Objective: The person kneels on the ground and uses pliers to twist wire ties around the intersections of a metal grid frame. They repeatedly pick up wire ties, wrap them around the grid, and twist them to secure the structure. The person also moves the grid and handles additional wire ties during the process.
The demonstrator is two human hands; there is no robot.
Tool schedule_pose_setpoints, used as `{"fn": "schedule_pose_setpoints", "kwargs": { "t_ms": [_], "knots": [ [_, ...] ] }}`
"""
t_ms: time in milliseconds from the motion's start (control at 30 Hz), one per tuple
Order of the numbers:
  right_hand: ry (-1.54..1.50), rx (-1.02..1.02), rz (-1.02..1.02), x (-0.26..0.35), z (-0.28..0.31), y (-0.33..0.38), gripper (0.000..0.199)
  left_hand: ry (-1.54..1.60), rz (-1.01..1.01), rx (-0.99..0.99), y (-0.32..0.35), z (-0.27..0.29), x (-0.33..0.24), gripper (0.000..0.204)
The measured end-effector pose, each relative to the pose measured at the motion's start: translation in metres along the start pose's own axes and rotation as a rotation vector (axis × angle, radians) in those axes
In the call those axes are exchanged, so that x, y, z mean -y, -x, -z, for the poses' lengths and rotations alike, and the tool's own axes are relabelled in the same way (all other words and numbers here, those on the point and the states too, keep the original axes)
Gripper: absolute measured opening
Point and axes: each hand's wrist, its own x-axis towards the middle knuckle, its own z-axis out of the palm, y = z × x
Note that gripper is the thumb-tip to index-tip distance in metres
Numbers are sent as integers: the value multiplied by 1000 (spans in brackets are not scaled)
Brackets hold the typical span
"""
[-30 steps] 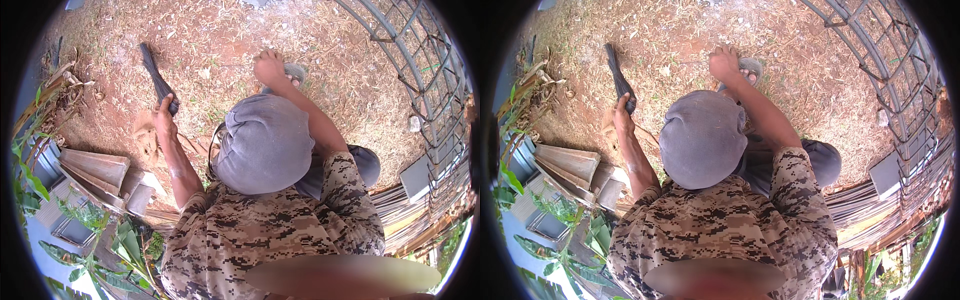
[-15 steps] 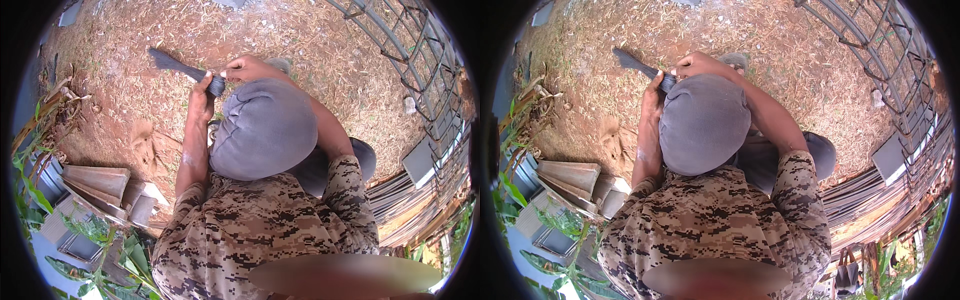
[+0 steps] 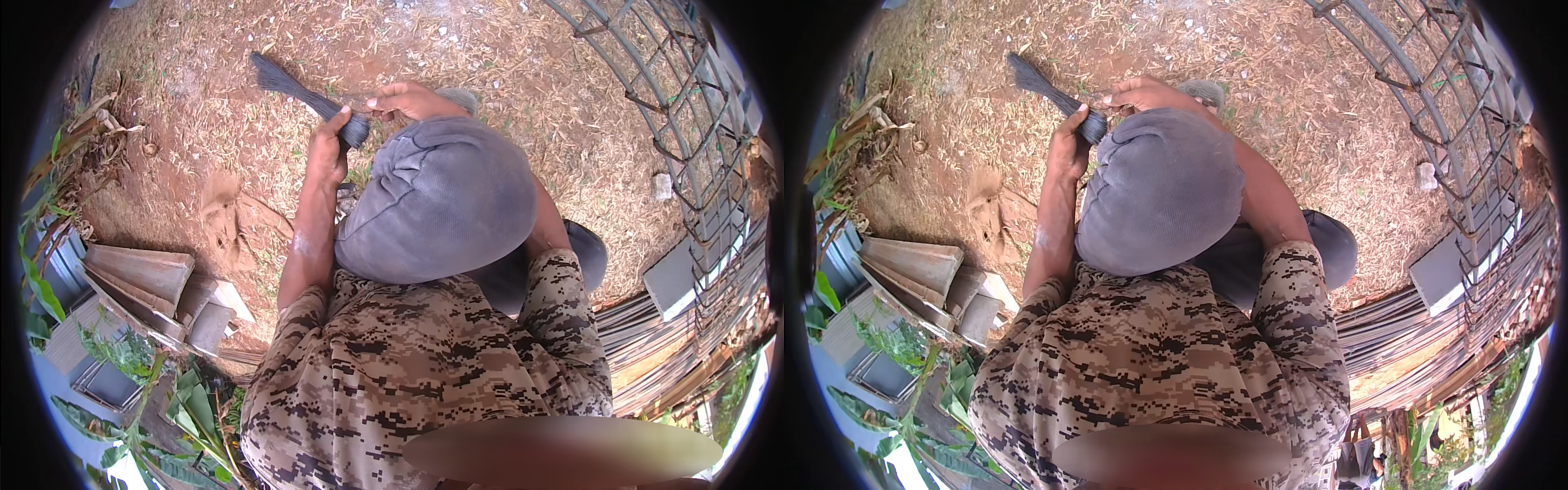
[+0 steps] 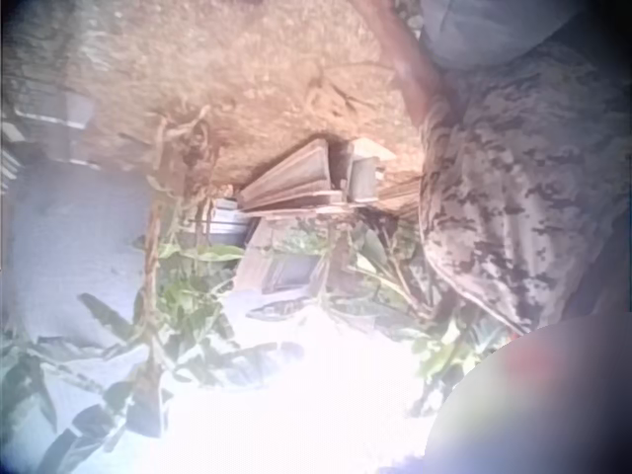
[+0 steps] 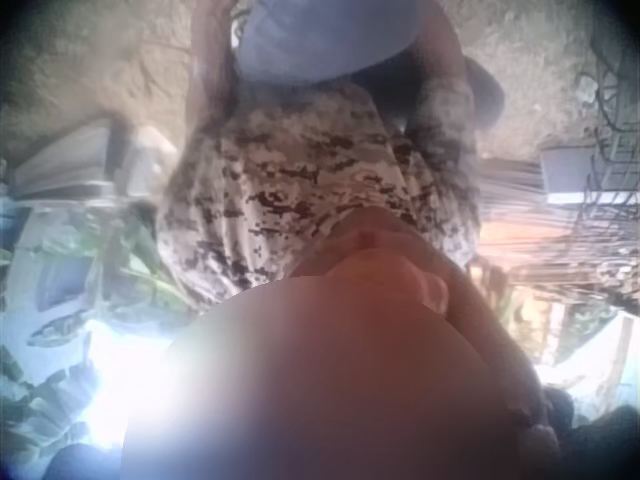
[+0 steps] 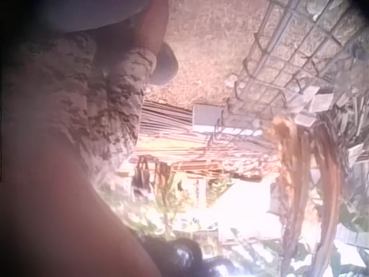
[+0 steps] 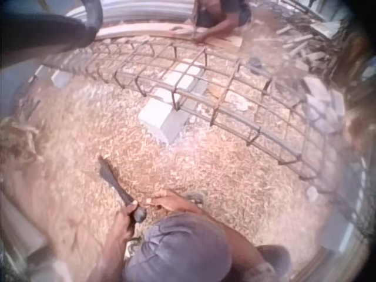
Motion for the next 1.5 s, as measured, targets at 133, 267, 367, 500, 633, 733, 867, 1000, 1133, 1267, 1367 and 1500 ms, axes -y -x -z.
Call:
{"fn": "schedule_pose_setpoints", "kwargs": {
  "t_ms": [133, 267, 367, 500, 633, 733, 867, 1000, 1133, 1267, 1367, 1500],
  "knots": [
    [233, -128, 63, 14, -2, 18, 33, -7, -78, -108, -8, -11, 7, 24],
    [229, -202, 46, 51, 12, 59, 31, 69, -172, -158, -18, -26, 10, 22],
    [207, -236, 177, 79, 38, 92, 32, -42, -133, -263, -34, -37, 14, 27],
    [288, -341, 362, 114, 52, 154, 27, -62, -137, -252, -73, -41, 30, 26],
    [-208, -259, 985, 174, 56, 268, 19, -217, -50, -291, -109, -37, 45, 50],
    [41, -629, 842, 181, 38, 352, 26, -458, 177, -339, -112, -62, 26, 56],
    [-20, -795, 936, 154, 14, 391, 28, -480, -458, 53, -57, -139, -42, 37],
    [-141, -797, 1104, 138, -5, 399, 31, -551, -742, 759, 53, -223, -96, 23],
    [-164, -819, 1178, 133, -19, 416, 31, -734, -305, 1544, 147, -282, -72, 29],
    [-212, -849, 1243, 117, -30, 434, 25, -506, 62, 1510, 177, -315, -19, 34],
    [-296, -826, 1316, 102, -34, 442, 29, -341, 325, 1427, 174, -317, 7, 30],
    [-314, -820, 1340, 90, -33, 448, 28, -592, 334, 1391, 170, -305, 23, 33]
  ]
}}
